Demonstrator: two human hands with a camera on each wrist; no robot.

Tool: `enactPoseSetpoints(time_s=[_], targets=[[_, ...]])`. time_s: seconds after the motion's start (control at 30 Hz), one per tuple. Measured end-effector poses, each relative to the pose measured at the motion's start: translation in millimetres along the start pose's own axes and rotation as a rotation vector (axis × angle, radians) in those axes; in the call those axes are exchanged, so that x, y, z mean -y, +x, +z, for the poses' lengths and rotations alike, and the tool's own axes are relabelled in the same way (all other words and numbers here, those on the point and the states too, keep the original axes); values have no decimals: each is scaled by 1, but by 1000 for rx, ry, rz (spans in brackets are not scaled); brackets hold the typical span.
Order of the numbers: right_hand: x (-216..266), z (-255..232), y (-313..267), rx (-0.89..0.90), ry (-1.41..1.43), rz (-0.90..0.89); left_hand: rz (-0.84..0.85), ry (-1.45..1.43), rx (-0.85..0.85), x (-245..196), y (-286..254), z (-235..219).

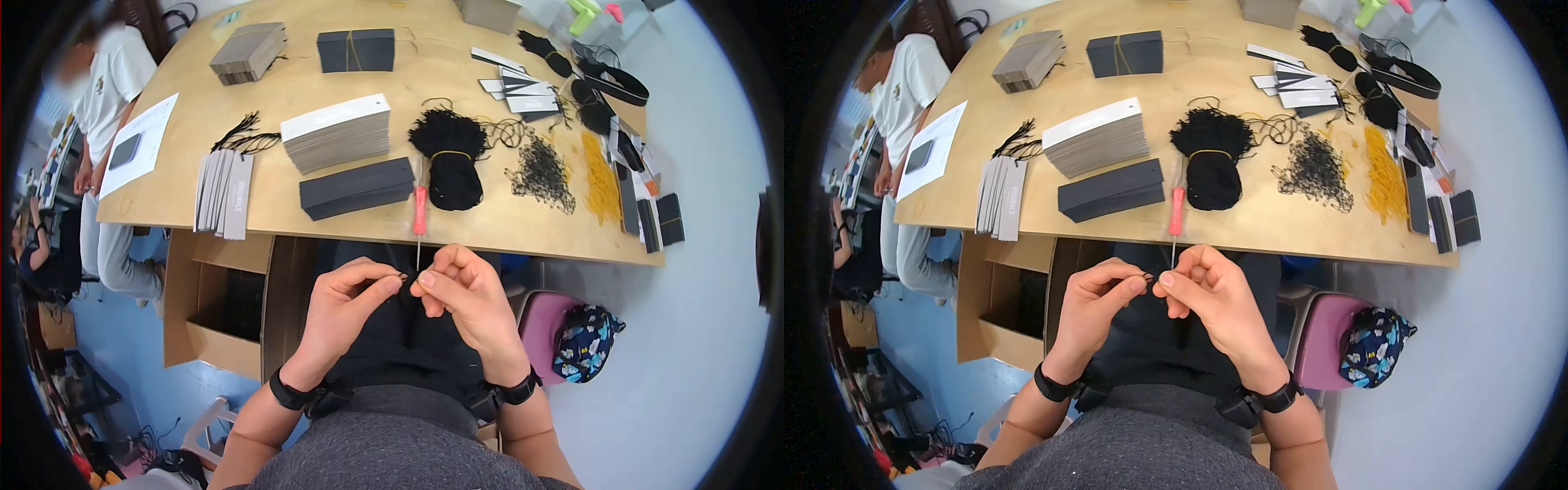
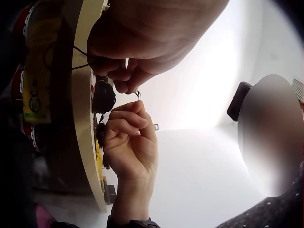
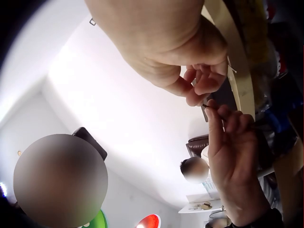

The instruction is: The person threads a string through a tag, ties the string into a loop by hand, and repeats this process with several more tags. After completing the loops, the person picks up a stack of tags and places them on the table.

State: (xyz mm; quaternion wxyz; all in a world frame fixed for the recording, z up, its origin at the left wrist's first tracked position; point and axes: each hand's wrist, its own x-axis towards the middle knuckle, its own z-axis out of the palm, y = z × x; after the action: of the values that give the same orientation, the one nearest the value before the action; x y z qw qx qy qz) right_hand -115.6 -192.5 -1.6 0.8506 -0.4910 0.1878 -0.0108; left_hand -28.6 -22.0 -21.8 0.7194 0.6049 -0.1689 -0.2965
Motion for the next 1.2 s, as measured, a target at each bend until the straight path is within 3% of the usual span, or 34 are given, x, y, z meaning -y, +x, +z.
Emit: enactPoseSetpoints(time_s=[0.3, 0.7, 0.77, 0.8, 0.87, 1.2], targets=[[-9, -2, 1, 3, 22, 7, -23, -86, -5, 8, 5, 4], [-16, 9, -3, -91, -316, -132, -110, -183, -5, 11, 7, 2], [-14, 11, -5, -153, -665, -399, -105, -183, -25, 9, 6, 3], [-11, 12, -6, -148, -663, -400, -103, -186, -41, 9, 6, 3], [-6, 14, -8, -192, -950, -602, -78, -171, -65, 9, 5, 5], [-18, 16, -1, -215, -1035, -729, -66, -148, -60, 6, 1, 4]])
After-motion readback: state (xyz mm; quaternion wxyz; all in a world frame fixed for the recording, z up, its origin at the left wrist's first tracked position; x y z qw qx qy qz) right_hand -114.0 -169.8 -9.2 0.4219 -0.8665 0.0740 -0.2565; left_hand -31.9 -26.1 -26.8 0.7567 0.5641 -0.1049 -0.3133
